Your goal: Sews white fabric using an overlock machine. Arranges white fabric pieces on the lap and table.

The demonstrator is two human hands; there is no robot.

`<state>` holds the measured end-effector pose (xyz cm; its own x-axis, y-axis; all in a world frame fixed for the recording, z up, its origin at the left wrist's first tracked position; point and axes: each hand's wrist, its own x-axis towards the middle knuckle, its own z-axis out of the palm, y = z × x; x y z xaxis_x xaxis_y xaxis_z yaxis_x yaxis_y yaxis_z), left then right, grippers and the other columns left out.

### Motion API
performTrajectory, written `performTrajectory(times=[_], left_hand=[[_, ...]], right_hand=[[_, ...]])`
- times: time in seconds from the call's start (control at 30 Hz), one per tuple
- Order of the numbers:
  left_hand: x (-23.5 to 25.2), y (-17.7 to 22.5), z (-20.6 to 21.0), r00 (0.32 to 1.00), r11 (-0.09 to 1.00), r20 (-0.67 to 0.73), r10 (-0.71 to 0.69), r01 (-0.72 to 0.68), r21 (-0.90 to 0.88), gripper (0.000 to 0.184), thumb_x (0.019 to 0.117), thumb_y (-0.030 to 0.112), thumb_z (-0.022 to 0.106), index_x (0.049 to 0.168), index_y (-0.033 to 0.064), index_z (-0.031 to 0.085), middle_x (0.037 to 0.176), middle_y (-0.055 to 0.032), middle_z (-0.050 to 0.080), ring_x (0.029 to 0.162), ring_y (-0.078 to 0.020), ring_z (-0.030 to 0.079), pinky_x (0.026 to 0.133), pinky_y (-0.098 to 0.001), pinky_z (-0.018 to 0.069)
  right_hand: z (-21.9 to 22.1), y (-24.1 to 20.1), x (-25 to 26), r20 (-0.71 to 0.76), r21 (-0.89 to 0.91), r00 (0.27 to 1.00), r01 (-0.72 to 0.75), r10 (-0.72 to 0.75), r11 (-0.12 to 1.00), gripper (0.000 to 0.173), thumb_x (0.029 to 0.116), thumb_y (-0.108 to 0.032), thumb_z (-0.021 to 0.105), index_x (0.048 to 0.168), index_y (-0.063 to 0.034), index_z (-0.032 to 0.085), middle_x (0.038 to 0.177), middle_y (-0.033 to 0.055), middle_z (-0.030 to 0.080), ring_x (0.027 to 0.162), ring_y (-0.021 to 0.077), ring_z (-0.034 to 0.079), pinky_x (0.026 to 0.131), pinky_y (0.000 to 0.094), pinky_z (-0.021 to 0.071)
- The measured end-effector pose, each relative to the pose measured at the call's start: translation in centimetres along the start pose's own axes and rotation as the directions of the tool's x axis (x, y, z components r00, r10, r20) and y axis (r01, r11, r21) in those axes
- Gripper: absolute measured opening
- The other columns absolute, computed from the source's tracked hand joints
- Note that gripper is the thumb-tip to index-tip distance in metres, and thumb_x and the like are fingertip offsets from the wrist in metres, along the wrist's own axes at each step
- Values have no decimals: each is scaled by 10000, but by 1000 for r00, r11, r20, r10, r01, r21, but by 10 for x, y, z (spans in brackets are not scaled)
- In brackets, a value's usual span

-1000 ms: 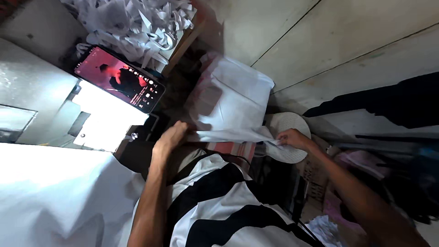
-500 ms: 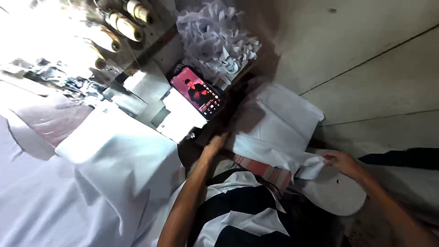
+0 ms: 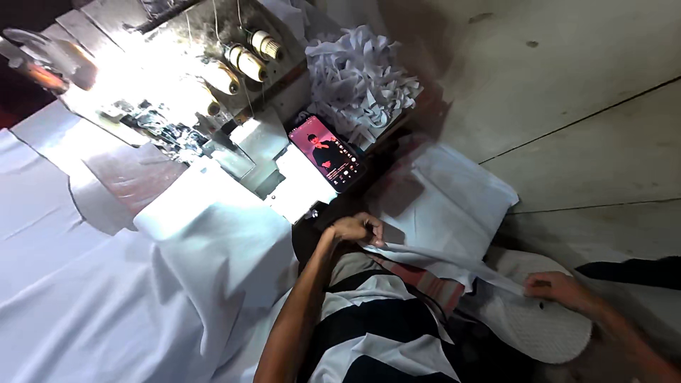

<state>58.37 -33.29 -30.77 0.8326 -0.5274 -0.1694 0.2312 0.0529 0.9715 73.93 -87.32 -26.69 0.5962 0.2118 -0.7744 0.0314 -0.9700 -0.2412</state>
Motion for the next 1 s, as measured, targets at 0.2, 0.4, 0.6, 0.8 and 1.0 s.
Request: performTrajectory(times=[0.2,0.4,0.6,0.8,1.0], left_hand=[[20,25,20,982,844,-142,124,-29,536,175,961,123,616,1014,34,757,1003,-116,731,966,-232,690,915,-458,533],[34,49,41,919,796,-230,319,-128,591,207,1017,177,595,1042,42,750,985,-110,678,965,-213,655,914,-377,533],[23,52,54,909,697,-259,327,-47,715,167,1004,109,595,1107,51,713,1056,-134,672,1000,-267,674,896,-431,566],[-10,38,56,892,457,-399,-215,453,766,420,932,-32,605,1349,23,610,1358,-218,605,1281,-421,565,974,-597,500],[-44,24,43,625,489,-655,-424,767,415,438,1031,129,549,1442,-19,529,1450,-249,547,1362,-418,516,1119,-569,413]], right_hand=[[13,-48,-3,199,-411,968,-59,152,910,317,949,-207,742,1147,39,716,1113,305,689,1102,495,639,981,688,455],[39,-227,-26,-211,47,777,615,-594,787,496,995,-367,644,1394,-80,578,1309,116,658,1142,215,671,964,410,568],[81,-281,-13,-282,-42,686,690,-671,723,219,985,-187,624,1045,-2,725,897,145,715,831,224,694,788,423,563],[108,-271,-5,-295,-75,673,691,-678,719,244,991,-253,630,985,-48,762,832,111,734,762,226,713,727,458,572],[130,-263,-4,-361,35,705,664,-610,747,213,993,-239,646,1050,-66,755,843,78,738,714,159,692,683,380,573]])
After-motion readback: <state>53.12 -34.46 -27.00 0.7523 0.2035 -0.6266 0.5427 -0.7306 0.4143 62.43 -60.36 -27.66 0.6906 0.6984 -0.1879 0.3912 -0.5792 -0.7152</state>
